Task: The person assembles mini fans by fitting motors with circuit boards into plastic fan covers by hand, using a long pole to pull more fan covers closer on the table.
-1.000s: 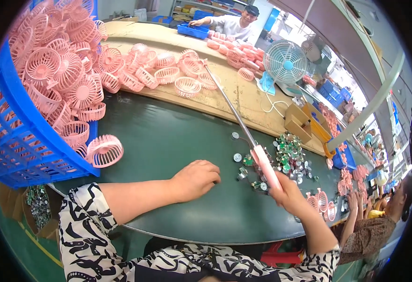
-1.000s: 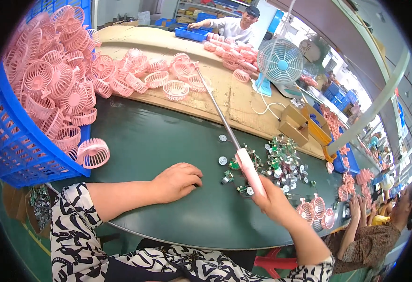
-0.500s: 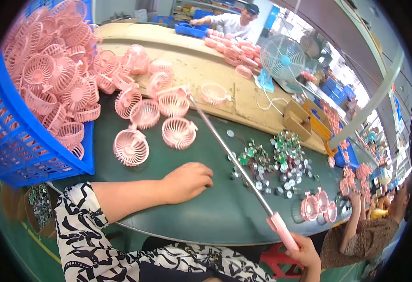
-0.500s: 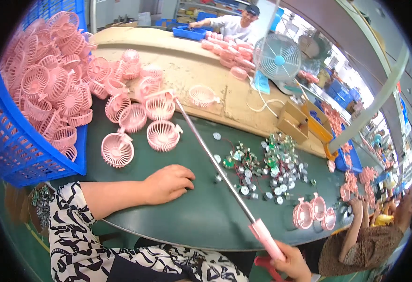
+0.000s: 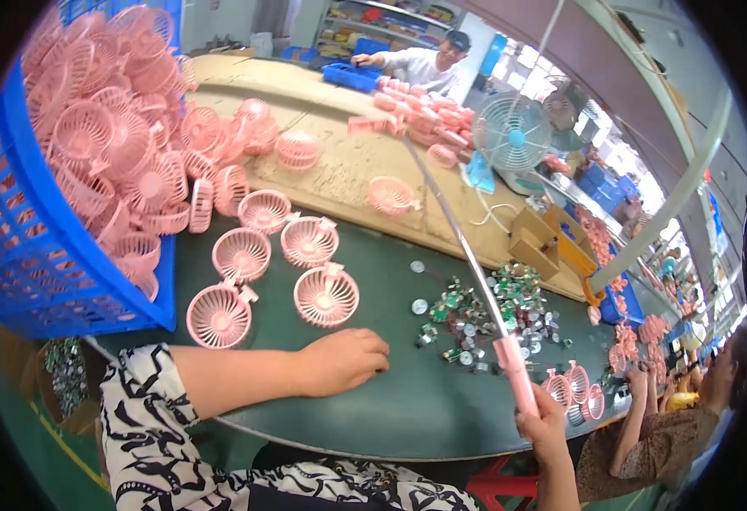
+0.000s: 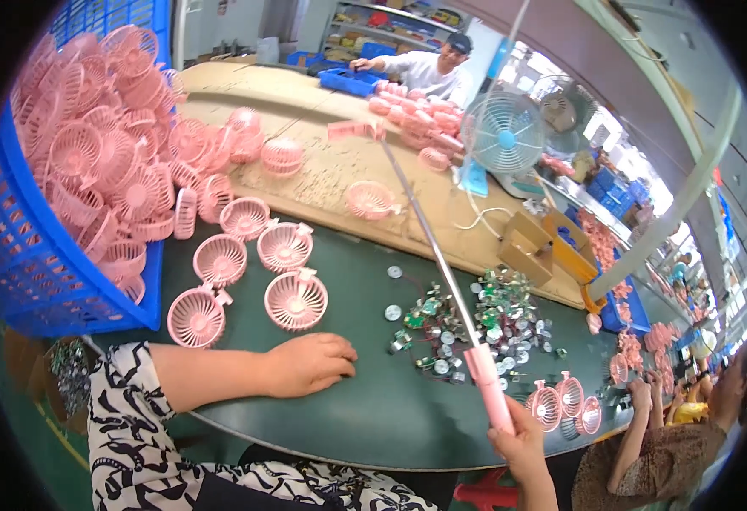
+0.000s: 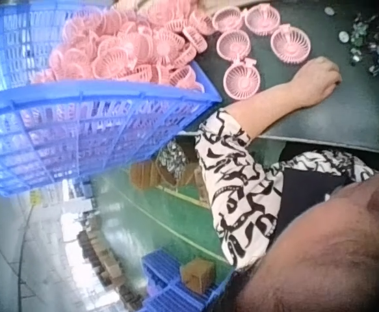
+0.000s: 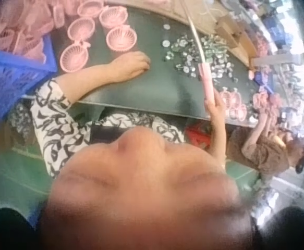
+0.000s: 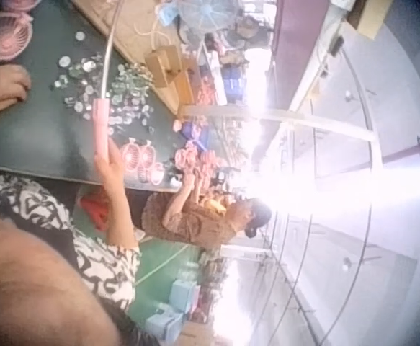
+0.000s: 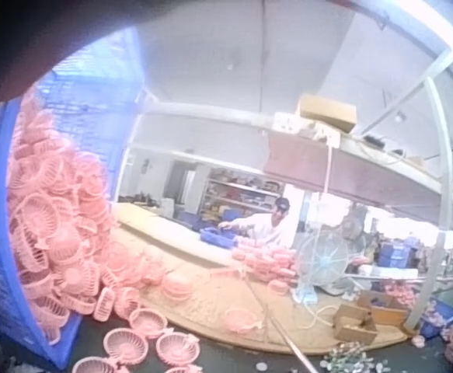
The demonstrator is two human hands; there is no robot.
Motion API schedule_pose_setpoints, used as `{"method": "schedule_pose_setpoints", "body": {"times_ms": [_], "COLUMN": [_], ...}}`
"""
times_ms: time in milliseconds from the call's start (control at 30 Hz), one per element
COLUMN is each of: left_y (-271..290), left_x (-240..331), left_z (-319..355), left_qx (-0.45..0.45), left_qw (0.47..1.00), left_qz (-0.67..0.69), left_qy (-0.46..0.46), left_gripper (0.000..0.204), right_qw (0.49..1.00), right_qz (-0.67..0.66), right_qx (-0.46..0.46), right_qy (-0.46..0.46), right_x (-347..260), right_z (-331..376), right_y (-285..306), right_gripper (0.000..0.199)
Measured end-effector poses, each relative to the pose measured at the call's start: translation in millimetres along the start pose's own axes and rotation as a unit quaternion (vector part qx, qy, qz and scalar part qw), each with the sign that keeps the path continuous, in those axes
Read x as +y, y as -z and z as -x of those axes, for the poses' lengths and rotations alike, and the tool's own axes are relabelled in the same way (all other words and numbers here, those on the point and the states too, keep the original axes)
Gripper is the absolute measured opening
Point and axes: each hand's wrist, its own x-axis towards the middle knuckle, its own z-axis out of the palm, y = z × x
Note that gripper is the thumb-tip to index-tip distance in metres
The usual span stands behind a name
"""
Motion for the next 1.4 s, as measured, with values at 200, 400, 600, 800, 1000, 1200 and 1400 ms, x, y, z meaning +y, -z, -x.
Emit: {"method": "schedule_pose_setpoints", "body": {"times_ms": [200,400,600,800,1000,1200,1400], "left_y": [2,6,5,2,-2,-11,-12], "left_x": [-3,1,0,4,5,10,16], "left_z": [5,1,4,3,4,6,8], "left_qx": [-0.002,0.004,-0.014,-0.014,-0.003,-0.012,-0.025], "left_qw": [1.0,1.0,1.0,1.0,1.0,0.999,0.998], "left_qz": [-0.002,0.011,0.008,0.003,0.013,0.028,0.017], "left_qy": [-0.008,-0.005,0.019,0.004,-0.01,-0.032,-0.048], "left_gripper": [0.024,0.026,0.028,0.028,0.023,0.023,0.024], "right_qw": [0.993,0.988,0.989,0.998,0.987,0.923,0.923], "right_qz": [-0.05,0.007,-0.029,0.035,0.114,0.266,0.289], "right_qx": [-0.053,-0.074,-0.079,0.056,0.081,0.148,0.15], "right_qy": [-0.088,-0.136,-0.125,-0.008,0.084,0.236,0.204], "right_x": [16,18,14,15,-9,-17,-19], "right_z": [4,55,65,9,-103,-168,-202], "right_y": [-10,12,26,-8,-52,-83,-94], "right_gripper": [0.06,0.066,0.067,0.06,0.061,0.067,0.064]}}
